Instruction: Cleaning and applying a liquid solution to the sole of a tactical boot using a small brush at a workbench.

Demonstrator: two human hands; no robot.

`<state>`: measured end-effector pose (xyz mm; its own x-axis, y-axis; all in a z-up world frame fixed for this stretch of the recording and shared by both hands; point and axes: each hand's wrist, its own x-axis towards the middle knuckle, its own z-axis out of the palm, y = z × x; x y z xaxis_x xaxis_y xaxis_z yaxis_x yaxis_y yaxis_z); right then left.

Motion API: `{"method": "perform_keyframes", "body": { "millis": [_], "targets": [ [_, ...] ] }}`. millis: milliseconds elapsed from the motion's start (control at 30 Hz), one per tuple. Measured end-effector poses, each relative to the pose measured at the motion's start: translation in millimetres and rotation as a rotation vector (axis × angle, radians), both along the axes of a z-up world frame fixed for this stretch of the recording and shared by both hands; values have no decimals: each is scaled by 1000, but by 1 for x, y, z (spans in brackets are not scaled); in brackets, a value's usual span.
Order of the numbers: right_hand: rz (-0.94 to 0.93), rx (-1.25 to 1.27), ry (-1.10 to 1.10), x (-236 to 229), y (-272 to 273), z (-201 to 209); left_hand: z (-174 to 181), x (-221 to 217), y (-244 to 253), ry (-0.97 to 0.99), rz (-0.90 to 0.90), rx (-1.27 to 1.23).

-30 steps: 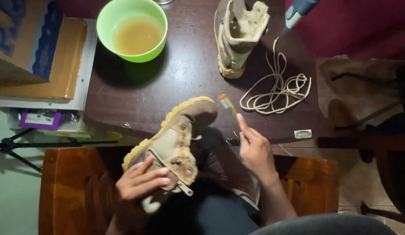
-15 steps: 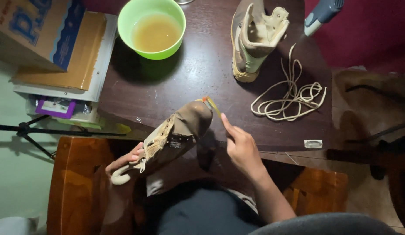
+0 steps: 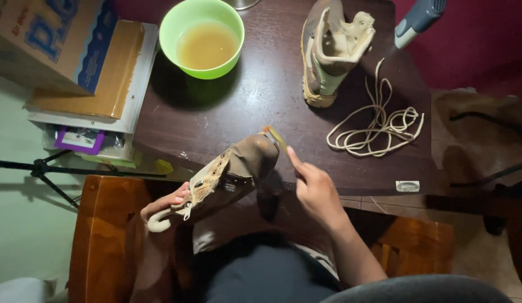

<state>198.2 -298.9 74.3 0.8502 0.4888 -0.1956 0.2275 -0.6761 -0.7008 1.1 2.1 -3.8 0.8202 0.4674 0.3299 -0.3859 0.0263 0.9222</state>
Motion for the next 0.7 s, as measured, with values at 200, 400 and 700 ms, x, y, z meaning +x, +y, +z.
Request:
{"method": "perform_keyframes", "body": {
  "millis": [200, 400, 700],
  "targets": [
    [-34, 96, 10, -6, -13, -13, 19, 4, -22, 124, 280, 71],
    [-90, 198, 9, -48, -30, -59, -20, -4, 4, 46, 100, -20],
    [-46, 371, -250, -28, 1, -71, -20, 10, -9, -25, 193, -105]
  ]
}}
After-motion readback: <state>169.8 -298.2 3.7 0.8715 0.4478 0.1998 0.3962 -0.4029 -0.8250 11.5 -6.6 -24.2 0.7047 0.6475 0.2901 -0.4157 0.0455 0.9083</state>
